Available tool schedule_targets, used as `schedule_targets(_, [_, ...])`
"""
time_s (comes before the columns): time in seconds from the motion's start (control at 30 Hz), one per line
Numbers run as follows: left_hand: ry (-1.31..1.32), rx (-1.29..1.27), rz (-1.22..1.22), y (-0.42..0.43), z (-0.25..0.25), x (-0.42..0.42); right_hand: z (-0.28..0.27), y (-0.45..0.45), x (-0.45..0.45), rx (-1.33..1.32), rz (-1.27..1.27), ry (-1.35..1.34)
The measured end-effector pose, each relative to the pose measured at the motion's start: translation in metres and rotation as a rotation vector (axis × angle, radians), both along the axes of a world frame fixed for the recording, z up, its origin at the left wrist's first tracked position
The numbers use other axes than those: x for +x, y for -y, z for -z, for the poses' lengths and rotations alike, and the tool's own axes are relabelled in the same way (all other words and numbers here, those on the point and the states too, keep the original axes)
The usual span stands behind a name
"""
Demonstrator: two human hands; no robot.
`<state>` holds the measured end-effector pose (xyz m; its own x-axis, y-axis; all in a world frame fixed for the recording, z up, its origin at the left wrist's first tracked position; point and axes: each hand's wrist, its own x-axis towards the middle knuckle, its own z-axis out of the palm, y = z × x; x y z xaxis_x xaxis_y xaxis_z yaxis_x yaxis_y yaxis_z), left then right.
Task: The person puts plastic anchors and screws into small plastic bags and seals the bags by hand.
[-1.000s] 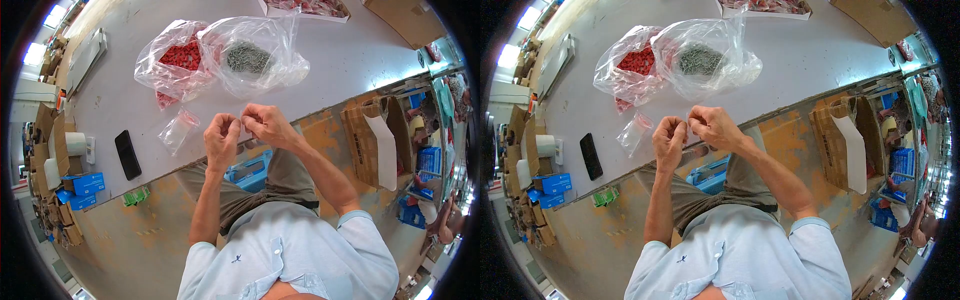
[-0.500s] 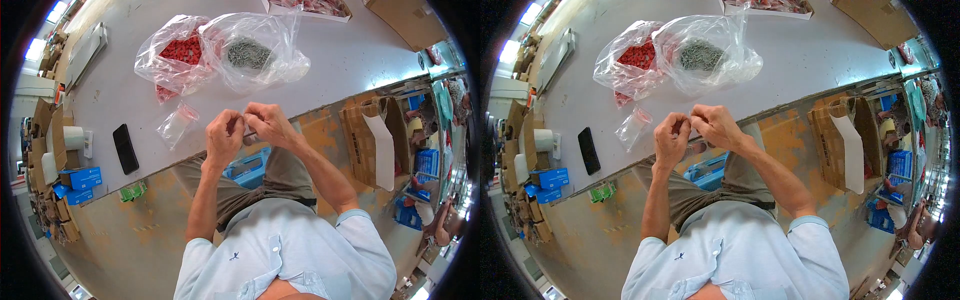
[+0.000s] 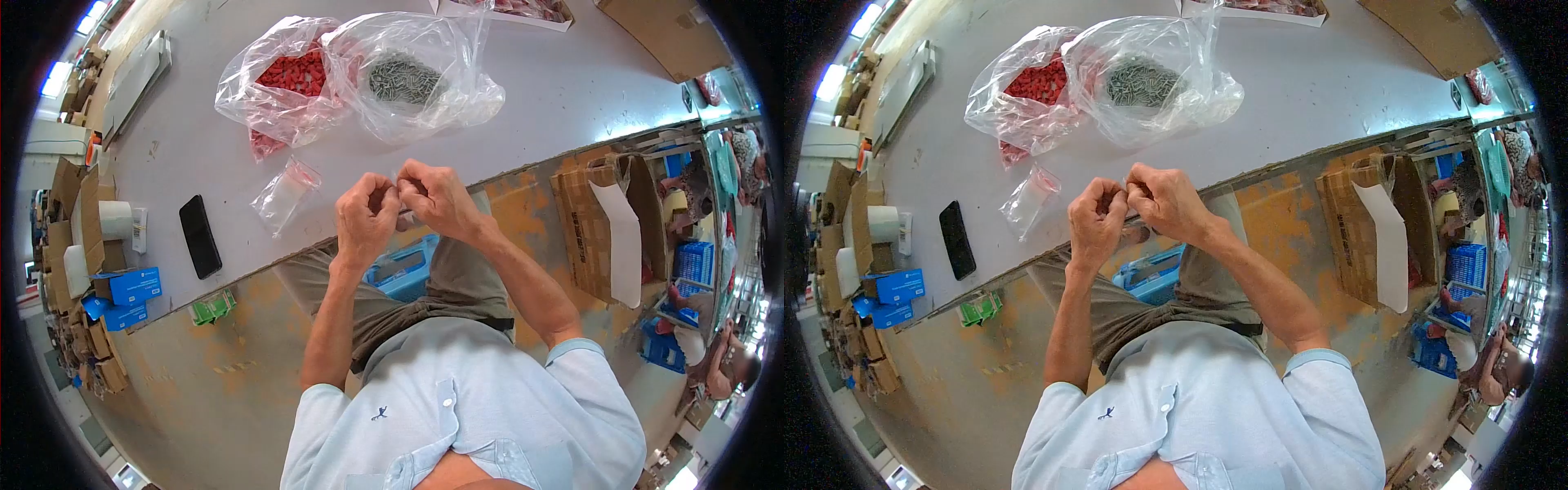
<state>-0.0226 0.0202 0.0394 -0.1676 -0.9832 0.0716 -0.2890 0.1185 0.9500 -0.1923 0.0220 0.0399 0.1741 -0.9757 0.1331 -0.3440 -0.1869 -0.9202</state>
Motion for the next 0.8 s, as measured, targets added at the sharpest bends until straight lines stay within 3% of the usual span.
schedule_targets(0.17, [-0.050,0.099,0.016,-0.001,-0.005,0.001,0.003,-0.002,-0.002,0.008,0.003,0.012])
schedule_targets(0.33, [-0.302,0.196,0.137,0.001,0.006,0.009,-0.002,-0.004,-0.003,0.047,0.002,0.044])
schedule_targets(0.63, [-0.217,0.380,0.189,0.000,-0.004,0.016,-0.003,-0.008,-0.003,0.029,-0.064,0.097])
schedule_targets(0.8, [-0.095,0.151,0.208,-0.002,0.000,0.013,0.005,-0.013,-0.005,0.135,-0.049,0.105])
